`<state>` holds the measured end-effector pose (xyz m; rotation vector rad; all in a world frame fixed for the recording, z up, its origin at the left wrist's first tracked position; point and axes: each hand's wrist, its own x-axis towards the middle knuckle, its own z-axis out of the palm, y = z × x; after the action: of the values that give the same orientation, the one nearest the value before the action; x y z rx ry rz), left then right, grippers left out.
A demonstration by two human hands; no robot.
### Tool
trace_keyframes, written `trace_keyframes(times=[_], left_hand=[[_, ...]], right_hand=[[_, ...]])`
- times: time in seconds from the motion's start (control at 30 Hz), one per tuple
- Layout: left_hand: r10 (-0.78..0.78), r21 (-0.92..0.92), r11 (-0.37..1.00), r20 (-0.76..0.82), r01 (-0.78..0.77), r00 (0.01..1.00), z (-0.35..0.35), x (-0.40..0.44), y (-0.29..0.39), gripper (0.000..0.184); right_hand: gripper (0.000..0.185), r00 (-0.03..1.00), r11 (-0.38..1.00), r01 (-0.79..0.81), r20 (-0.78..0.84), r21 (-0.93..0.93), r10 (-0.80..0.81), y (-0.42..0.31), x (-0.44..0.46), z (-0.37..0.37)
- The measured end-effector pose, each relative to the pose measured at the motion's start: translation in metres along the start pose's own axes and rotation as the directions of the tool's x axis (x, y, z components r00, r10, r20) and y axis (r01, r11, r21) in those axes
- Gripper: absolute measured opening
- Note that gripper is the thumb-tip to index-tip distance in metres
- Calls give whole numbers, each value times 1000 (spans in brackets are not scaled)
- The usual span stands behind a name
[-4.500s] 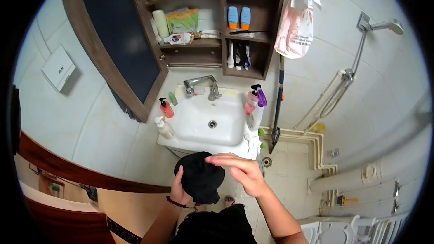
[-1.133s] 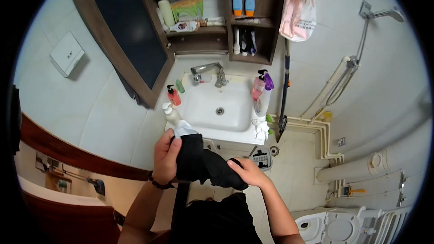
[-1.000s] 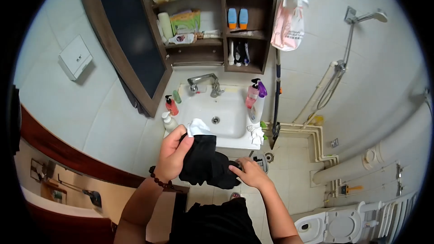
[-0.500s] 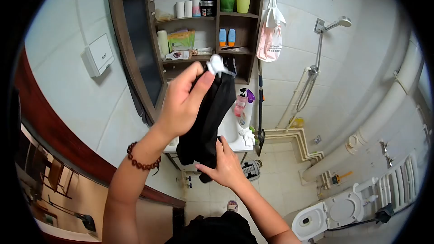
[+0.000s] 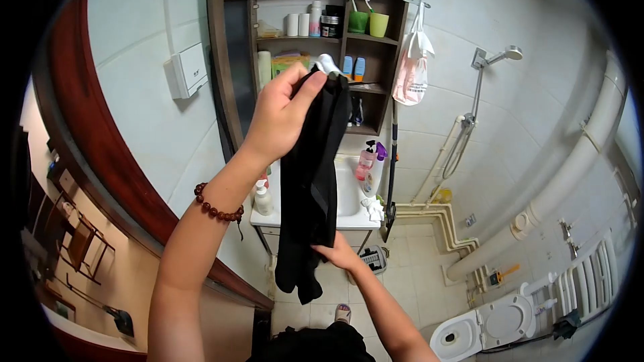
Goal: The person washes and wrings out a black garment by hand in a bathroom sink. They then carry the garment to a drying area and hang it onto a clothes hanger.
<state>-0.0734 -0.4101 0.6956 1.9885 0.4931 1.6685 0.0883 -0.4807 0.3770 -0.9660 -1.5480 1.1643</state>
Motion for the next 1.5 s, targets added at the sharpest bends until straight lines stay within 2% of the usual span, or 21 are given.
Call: trace_keyframes(times=[0.07, 0.1, 0.13, 0.2, 0.27, 0.33, 0.4, 0.47, 0.57, 0.67, 0.77, 0.87, 0.97, 1.0, 1.07, 1.13, 1.2, 1.33, 1.4, 1.43, 1.5], left_hand=[[-39, 38, 998, -56, 41, 998, -16, -6, -2, 36], [-49, 6, 999, -72, 50, 996, -23, -8, -2, 37], [-95, 13, 995, -86, 96, 992, -31, -12, -2, 37], [-69, 48, 996, -148, 77, 986, -43, -20, -16, 38], [-71, 21, 997, -201, 77, 977, -49, -28, -17, 39], [-157, -84, 986, -222, 142, 962, -57, -33, -17, 39], [-192, -176, 973, -232, 153, 954, -61, -35, -18, 38], [-204, -173, 971, -229, 167, 952, -64, -33, -13, 38], [-194, -197, 969, -236, 149, 952, -70, -27, -16, 40], [-188, -185, 972, -246, 144, 951, -73, -25, -13, 40], [-224, -218, 960, -234, 174, 946, -75, -31, -14, 40], [-241, -238, 953, -213, 189, 947, -79, -39, -20, 34], [-267, -278, 937, -184, 210, 946, -84, -48, -15, 19], [-265, -280, 937, -181, 209, 947, -85, -52, -15, 19], [-354, -441, 855, -108, 274, 929, -89, -59, -18, 10], [-398, -482, 814, -59, 323, 915, -94, -66, -28, 20], [-461, -486, 739, 142, 467, 876, -93, -79, -29, 31], [-459, -189, 805, 402, 562, 793, -95, -107, -48, 23], [-538, -105, 766, 435, 634, 722, -98, -126, -56, 25], [-499, -115, 815, 359, 568, 788, -92, -133, -55, 26], [-594, -254, 719, 258, 647, 762, -87, -148, -63, 26]], right_hand=[[31, 993, 974, -114, -7, -198, 115, -19, -19, -16], [34, 997, 989, -75, -17, -127, 73, -2, -27, -28], [34, 998, 955, -65, -37, -289, 57, -5, -35, -40], [35, 988, 950, -144, -98, -276, 121, -5, -53, -66], [39, 996, 938, -63, -76, -341, 39, -33, -62, -81], [43, 968, 904, 142, -132, -404, -211, -71, -61, -75], [47, 956, 883, 117, -190, -455, -224, -97, -62, -76], [42, 962, 948, 129, -194, -291, -190, -89, -63, -91], [39, 973, 980, 92, -223, 176, -52, -102, -60, -97], [39, 979, 974, 91, -200, 206, -49, -121, -59, -114], [16, 947, 989, 102, -293, -109, -130, -135, -56, -134], [25, 900, 927, 49, -385, -371, -202, -167, -56, -141], [32, 811, 790, 178, -367, -586, -455, -195, -50, -135], [35, 785, 880, 208, -463, -427, -410, -193, -47, -139], [37, 734, 872, 242, -507, -425, -451, -203, -43, -150], [37, 697, 884, 321, -548, -339, -463, -212, -34, -159], [36, 718, 908, 374, -562, -188, -412, -236, -26, -147], [35, 752, 936, 325, -564, -133, -341, -279, -7, -129], [36, 783, 938, 331, -524, -106, -335, -302, 0, -120], [37, 802, 931, 349, -478, -112, -358, -311, 1, -115], [38, 818, 930, 341, -443, -138, -366, -324, 3, -114]])
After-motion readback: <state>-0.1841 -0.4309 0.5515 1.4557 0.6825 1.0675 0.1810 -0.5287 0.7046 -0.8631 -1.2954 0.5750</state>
